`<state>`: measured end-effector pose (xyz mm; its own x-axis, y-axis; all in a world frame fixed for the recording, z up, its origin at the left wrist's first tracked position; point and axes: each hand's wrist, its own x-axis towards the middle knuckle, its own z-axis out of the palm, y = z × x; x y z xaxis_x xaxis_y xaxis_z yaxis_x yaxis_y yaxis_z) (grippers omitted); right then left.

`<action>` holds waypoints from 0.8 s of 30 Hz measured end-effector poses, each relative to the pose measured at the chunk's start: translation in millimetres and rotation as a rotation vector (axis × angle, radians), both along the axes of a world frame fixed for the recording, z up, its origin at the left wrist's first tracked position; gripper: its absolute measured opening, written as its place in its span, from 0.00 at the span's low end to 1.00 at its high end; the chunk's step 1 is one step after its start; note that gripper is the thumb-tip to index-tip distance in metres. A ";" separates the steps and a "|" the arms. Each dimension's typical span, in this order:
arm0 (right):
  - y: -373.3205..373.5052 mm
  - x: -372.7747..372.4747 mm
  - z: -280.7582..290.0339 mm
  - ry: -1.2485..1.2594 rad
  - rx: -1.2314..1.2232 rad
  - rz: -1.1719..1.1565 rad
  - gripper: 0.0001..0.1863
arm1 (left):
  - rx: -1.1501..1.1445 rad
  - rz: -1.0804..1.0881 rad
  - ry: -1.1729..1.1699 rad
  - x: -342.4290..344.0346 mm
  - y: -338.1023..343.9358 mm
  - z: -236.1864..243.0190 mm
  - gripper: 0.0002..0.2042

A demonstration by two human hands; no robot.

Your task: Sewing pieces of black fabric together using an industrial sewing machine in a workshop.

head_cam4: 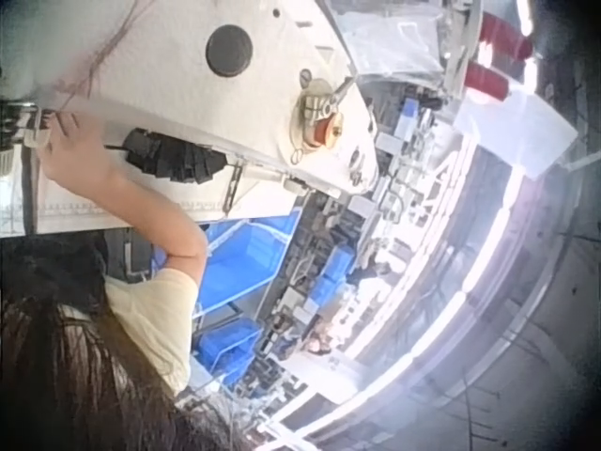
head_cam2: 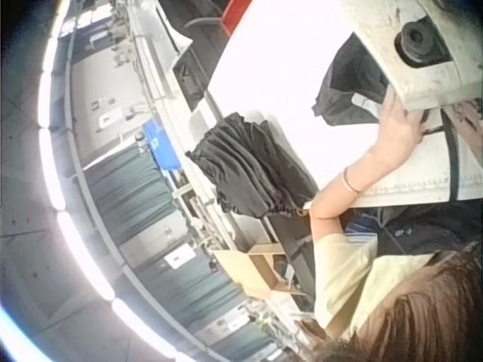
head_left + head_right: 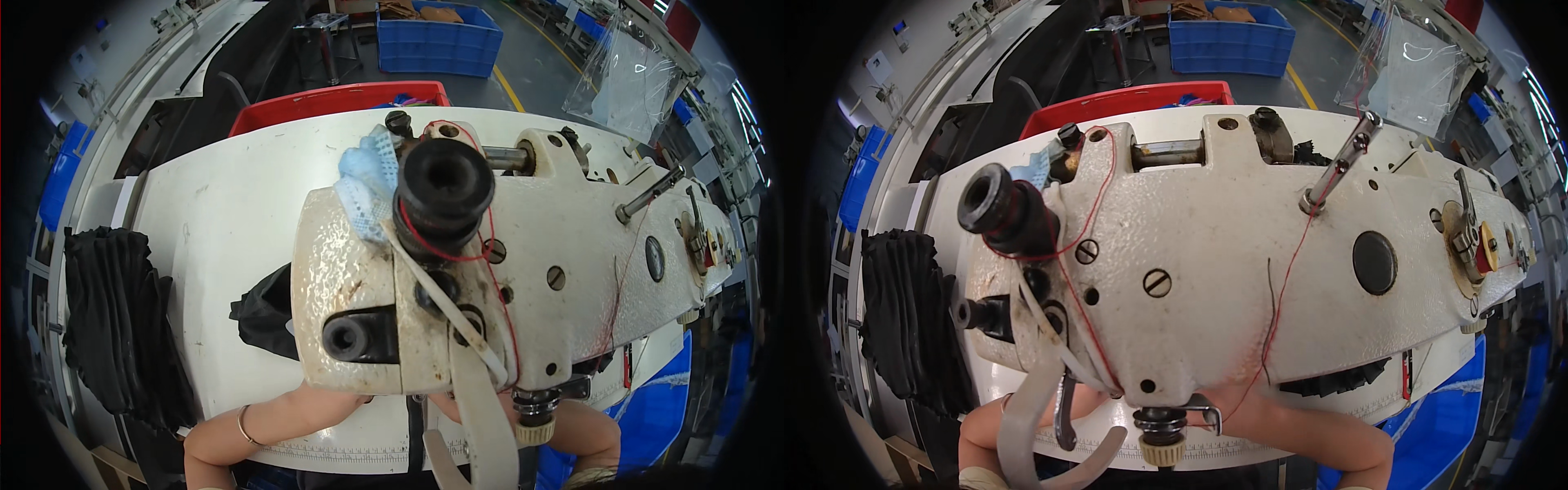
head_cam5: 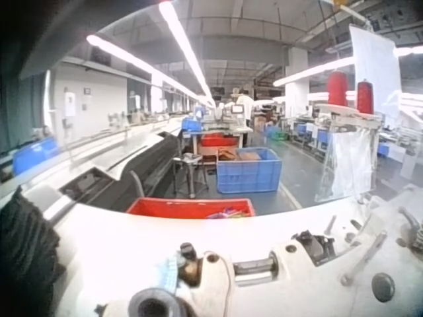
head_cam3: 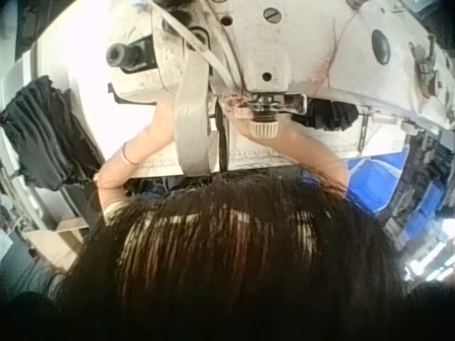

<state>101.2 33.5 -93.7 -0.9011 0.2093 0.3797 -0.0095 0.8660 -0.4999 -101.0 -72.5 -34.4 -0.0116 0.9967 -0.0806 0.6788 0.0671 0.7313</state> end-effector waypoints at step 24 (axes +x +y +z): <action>-14.1 -11.0 -14.6 0.018 0.451 0.079 0.27 | 0.332 -0.281 0.519 -13.7 -18.2 -41.5 0.22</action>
